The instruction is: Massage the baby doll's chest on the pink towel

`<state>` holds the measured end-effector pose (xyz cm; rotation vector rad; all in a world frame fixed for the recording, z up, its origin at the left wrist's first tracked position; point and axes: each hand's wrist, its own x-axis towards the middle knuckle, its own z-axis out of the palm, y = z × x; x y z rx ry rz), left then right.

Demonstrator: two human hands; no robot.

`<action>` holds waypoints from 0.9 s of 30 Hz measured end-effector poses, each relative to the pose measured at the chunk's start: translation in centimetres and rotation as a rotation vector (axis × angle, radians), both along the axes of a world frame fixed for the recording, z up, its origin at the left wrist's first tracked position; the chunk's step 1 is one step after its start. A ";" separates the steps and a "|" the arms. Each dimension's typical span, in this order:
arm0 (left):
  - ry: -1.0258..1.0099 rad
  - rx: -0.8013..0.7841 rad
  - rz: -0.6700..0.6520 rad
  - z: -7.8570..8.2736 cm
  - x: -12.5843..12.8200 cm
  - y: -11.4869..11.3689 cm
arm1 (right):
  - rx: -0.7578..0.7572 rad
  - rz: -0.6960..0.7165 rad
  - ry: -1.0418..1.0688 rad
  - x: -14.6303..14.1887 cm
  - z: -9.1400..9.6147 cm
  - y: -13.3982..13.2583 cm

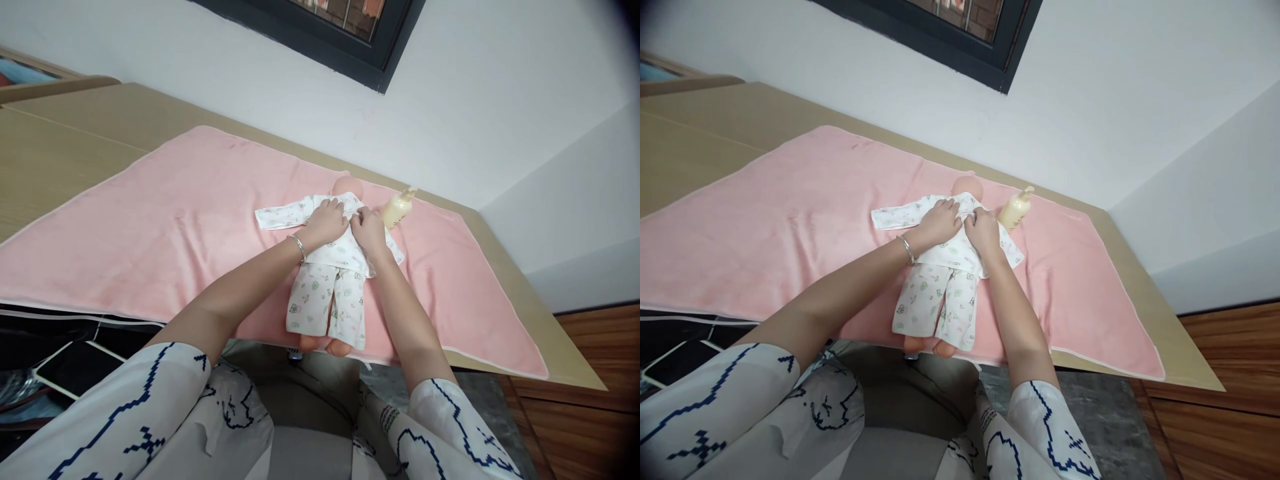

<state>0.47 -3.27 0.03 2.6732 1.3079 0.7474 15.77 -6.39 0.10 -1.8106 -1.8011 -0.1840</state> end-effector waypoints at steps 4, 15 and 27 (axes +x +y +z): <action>-0.096 -0.013 -0.037 -0.7 -0.7 1.8 | -0.005 -0.018 -0.044 -1.6 0.3 -0.9; -0.008 0.023 0.030 0.0 0.1 -0.6 | -0.021 0.041 0.075 -0.5 -0.2 0.3; -0.092 -0.095 -0.052 -0.9 -0.6 2.4 | -0.100 0.062 0.006 -3.1 1.6 -2.2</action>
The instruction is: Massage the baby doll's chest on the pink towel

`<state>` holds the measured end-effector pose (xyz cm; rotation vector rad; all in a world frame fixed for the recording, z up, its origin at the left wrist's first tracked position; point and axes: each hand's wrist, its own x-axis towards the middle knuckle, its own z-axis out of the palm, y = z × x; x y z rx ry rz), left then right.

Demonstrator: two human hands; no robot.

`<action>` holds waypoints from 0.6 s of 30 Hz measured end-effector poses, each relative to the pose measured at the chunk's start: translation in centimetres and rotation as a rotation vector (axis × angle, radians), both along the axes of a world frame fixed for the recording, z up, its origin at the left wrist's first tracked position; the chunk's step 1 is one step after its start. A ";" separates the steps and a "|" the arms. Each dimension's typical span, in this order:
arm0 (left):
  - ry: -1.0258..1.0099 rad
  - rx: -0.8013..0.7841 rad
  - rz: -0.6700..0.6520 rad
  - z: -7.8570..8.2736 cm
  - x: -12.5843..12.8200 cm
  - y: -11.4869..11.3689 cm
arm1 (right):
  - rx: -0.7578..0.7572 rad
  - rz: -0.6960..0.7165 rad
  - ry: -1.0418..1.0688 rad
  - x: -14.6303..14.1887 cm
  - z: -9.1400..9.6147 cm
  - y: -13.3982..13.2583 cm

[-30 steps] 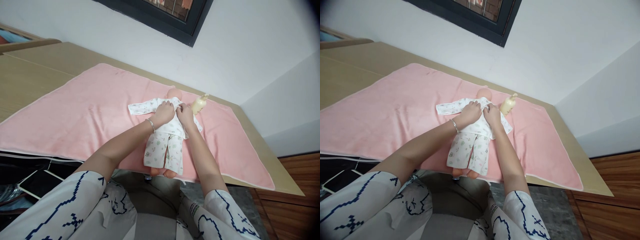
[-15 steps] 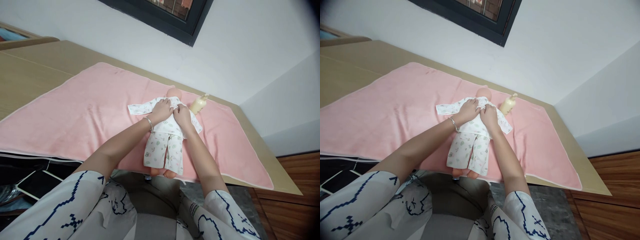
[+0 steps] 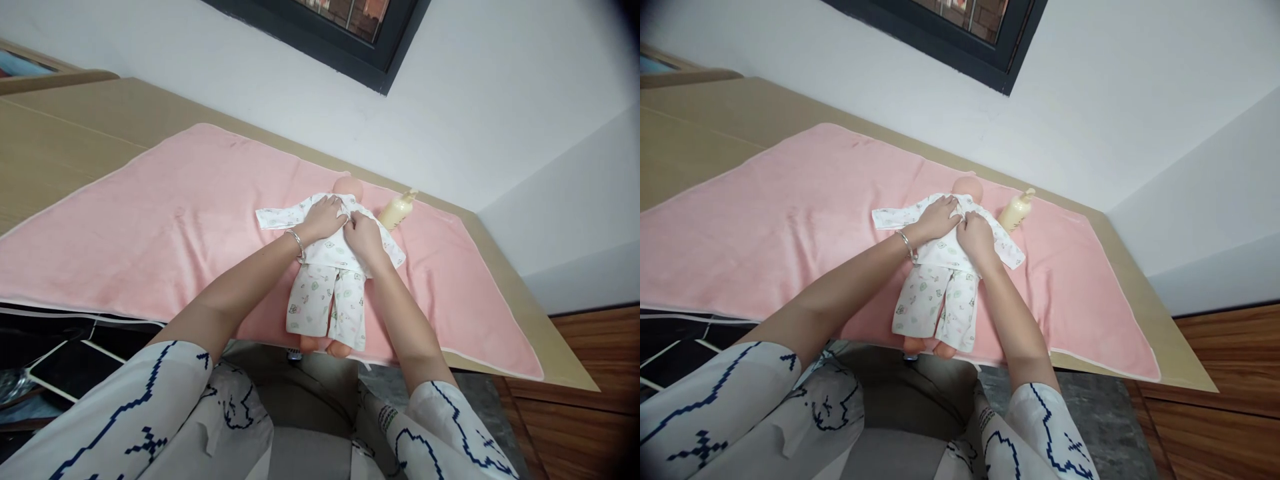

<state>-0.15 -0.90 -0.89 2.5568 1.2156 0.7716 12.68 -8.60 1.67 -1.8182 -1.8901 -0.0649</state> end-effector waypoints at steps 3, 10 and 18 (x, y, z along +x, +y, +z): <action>-0.016 -0.015 0.016 -0.3 0.1 0.1 | 0.042 0.016 -0.019 -0.4 0.0 0.0; 0.001 0.025 0.067 -0.5 0.7 -0.9 | 0.058 0.065 0.038 2.0 -1.0 1.9; -0.031 0.037 0.087 -0.9 0.7 -0.8 | 0.065 0.081 0.118 3.2 -3.0 3.2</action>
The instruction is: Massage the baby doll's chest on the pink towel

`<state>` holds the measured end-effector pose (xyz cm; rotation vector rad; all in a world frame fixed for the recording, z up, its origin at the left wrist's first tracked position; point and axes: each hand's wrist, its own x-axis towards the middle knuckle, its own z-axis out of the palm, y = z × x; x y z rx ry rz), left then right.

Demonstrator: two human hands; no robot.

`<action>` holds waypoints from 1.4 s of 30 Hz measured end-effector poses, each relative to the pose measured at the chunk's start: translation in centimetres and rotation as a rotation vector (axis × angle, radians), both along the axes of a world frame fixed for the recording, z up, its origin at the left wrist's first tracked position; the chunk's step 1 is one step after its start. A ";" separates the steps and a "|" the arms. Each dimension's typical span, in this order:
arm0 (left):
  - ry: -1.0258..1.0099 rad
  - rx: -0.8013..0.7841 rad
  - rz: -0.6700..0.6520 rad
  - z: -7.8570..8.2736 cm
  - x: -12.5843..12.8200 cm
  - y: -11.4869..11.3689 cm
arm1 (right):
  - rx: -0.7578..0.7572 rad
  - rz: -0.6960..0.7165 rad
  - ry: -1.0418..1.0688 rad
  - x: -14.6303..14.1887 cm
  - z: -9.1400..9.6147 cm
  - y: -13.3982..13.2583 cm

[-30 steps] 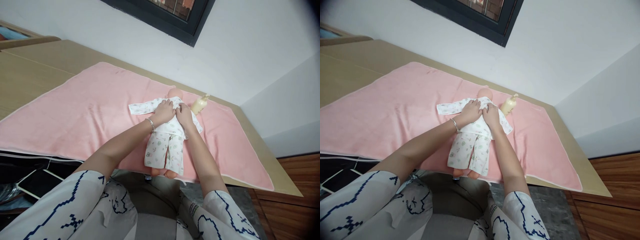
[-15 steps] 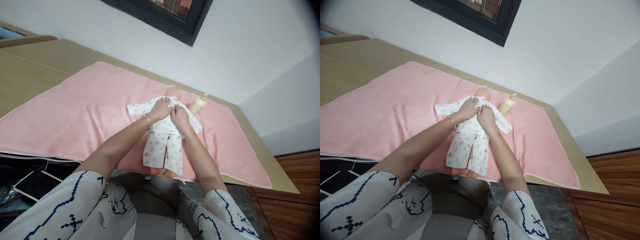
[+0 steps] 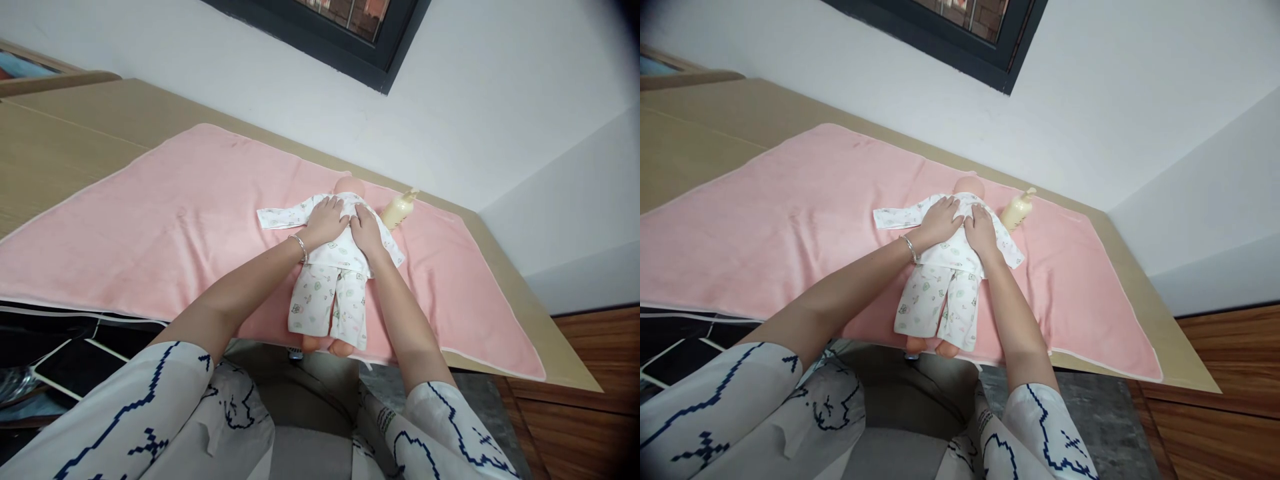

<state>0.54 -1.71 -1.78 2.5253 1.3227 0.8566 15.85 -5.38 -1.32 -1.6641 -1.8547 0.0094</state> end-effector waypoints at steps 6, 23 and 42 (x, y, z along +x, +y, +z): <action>0.015 0.007 0.010 -0.2 0.0 0.1 | -0.014 -0.012 0.003 0.1 -0.5 0.1; -0.010 0.008 0.017 -0.2 0.0 0.0 | -0.004 -0.020 0.050 -0.1 -0.5 -0.1; -0.006 0.009 0.019 -0.1 -0.1 -0.1 | -0.007 -0.042 0.076 -0.3 -0.4 -0.4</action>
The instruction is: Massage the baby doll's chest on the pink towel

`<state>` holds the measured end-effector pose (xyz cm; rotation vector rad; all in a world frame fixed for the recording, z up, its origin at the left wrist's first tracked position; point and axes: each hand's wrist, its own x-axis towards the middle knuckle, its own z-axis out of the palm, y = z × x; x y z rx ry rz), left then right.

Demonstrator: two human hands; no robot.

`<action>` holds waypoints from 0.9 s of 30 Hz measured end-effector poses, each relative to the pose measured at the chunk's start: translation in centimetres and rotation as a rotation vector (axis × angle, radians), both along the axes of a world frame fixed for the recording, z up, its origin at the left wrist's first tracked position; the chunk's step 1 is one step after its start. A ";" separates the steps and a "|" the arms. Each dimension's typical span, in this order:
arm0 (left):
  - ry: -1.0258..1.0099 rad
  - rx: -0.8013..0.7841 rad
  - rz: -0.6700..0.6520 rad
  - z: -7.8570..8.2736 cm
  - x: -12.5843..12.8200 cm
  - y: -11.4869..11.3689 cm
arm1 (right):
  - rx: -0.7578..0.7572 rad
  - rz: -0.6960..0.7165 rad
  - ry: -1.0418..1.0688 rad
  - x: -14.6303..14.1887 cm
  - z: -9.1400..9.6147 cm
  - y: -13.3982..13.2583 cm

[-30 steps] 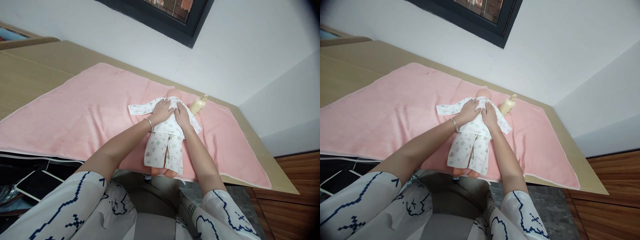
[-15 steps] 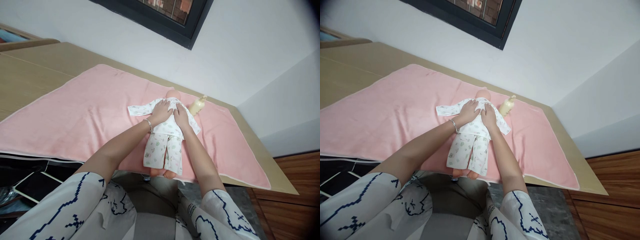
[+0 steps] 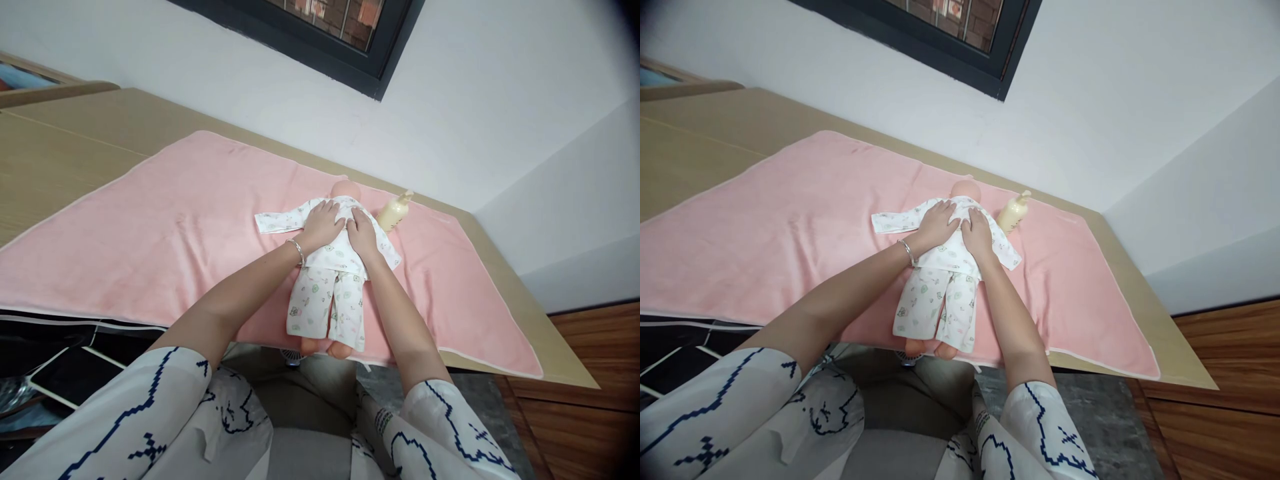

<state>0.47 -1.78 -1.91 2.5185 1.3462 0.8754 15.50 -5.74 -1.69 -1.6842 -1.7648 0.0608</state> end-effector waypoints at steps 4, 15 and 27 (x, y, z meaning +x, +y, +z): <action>-0.006 -0.008 0.002 0.1 0.0 -0.1 | 0.011 0.003 0.012 0.1 -0.1 0.1; -0.011 -0.004 -0.001 -0.2 0.1 0.2 | 0.010 0.001 0.027 0.0 -0.1 0.1; -0.034 0.018 -0.007 -0.4 0.1 0.4 | -0.044 0.066 0.022 1.1 -0.3 0.6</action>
